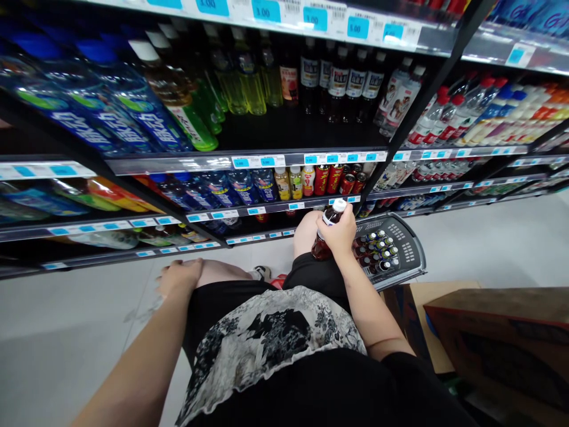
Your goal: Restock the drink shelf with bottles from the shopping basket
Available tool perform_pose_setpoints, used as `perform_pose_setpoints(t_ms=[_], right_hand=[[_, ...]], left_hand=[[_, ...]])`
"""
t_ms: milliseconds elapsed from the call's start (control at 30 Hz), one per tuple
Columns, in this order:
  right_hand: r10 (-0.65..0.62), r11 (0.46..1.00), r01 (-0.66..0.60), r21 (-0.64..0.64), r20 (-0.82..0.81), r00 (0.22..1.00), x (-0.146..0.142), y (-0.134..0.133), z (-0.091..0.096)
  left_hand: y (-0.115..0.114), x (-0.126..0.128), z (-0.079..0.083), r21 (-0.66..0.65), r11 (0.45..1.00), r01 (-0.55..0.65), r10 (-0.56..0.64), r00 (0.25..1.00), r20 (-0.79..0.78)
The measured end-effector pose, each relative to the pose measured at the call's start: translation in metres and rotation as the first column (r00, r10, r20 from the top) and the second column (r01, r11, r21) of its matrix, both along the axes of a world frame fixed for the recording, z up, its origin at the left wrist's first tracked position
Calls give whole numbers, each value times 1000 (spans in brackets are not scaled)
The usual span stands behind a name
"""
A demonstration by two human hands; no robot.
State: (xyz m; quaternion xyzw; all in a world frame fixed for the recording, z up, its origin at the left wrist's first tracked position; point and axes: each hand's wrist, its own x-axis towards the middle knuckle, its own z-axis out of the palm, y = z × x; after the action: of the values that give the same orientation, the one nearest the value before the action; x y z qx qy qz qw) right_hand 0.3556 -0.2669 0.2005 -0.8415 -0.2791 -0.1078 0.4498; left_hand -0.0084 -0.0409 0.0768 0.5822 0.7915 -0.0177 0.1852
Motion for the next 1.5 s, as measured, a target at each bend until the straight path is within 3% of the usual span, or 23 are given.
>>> perform_pose_setpoints(t_ms=[1033,1267,1500], right_hand=[[-18,1000,18,15,11,1000,1,-1,-2],[9,1000,-9,-1,-3,1000,1,-1,1],[135,990,-135,47,1,991,4,-11,7]], left_hand=[[-2,2,5,-6,1000,-11,11,1000,8],[-2,1,5,-11,1000,-3,3,1000,16],[-3,1,7,-13,1000,-5,5,1000,17]])
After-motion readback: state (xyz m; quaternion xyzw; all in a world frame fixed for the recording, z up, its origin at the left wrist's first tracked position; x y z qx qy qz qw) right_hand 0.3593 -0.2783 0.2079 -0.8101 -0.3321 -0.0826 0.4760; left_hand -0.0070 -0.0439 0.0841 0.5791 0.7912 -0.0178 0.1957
